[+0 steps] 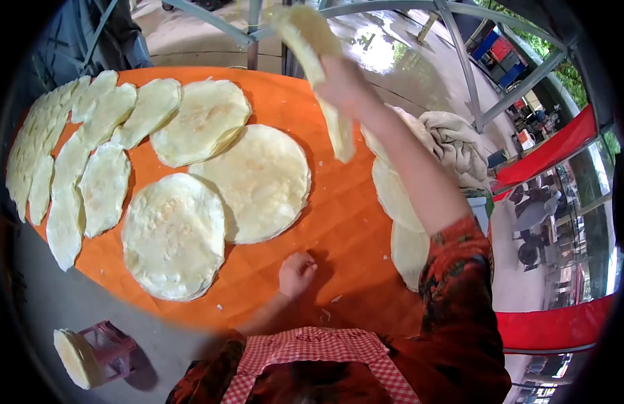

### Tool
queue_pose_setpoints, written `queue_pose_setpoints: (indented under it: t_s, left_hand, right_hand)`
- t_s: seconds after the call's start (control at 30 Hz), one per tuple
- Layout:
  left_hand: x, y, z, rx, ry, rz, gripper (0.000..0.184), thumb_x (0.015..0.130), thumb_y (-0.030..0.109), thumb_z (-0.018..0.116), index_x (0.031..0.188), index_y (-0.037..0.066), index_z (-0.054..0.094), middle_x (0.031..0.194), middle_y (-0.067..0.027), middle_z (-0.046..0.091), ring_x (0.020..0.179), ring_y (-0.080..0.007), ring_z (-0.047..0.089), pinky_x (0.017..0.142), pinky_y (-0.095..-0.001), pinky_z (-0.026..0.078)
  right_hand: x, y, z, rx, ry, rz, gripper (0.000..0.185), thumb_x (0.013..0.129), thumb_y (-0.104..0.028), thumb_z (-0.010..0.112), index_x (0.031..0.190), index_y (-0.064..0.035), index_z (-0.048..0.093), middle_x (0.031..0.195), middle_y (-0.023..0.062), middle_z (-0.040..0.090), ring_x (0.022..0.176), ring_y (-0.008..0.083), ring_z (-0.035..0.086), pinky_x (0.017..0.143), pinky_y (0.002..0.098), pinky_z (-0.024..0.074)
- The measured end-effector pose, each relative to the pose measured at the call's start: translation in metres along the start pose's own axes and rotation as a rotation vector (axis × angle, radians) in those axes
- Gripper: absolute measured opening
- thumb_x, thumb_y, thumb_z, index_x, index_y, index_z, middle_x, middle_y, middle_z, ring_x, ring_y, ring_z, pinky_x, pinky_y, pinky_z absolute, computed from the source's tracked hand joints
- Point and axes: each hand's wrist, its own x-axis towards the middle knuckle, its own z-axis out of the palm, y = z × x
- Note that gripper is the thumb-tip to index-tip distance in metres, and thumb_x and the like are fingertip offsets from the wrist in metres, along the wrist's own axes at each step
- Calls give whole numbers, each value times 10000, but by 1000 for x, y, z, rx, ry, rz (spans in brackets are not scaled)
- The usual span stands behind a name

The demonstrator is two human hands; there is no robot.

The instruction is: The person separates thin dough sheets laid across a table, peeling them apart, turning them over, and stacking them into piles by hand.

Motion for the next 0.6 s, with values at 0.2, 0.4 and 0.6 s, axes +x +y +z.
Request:
queue_pose_setpoints:
  t_s: [0.2, 0.4, 0.6]
  left_hand:
    - [-40, 128, -146, -1399, -63, -180, 666, 893, 675, 373, 1365, 207, 422, 1378, -78, 446, 1237, -300, 445, 1012, -514, 385]
    - [-108, 73, -179, -1320, 155, -343, 773, 872, 721, 342, 1379, 142, 411, 1364, -101, 474, 1242, -306, 454, 1043, -479, 370]
    - [-119, 87, -180, -1379, 57, -302, 785, 867, 678, 433, 1377, 83, 394, 1343, -135, 485, 1235, -315, 462, 1026, -484, 387]
  right_hand:
    - [-197, -101, 120, 79, -230, -110, 159, 781, -48, 550, 932, -8, 519, 937, 210, 559, 830, 424, 579, 720, 492, 489]
    - [-319, -95, 244, 407, -576, -13, 659, 746, -442, 718, 1204, -23, 497, 1339, 189, 437, 1226, 390, 434, 1005, 462, 401]
    - [-345, -93, 252, 193, -398, -79, 735, 796, -438, 665, 1308, 25, 411, 1376, 215, 423, 1259, 405, 421, 1017, 447, 407]
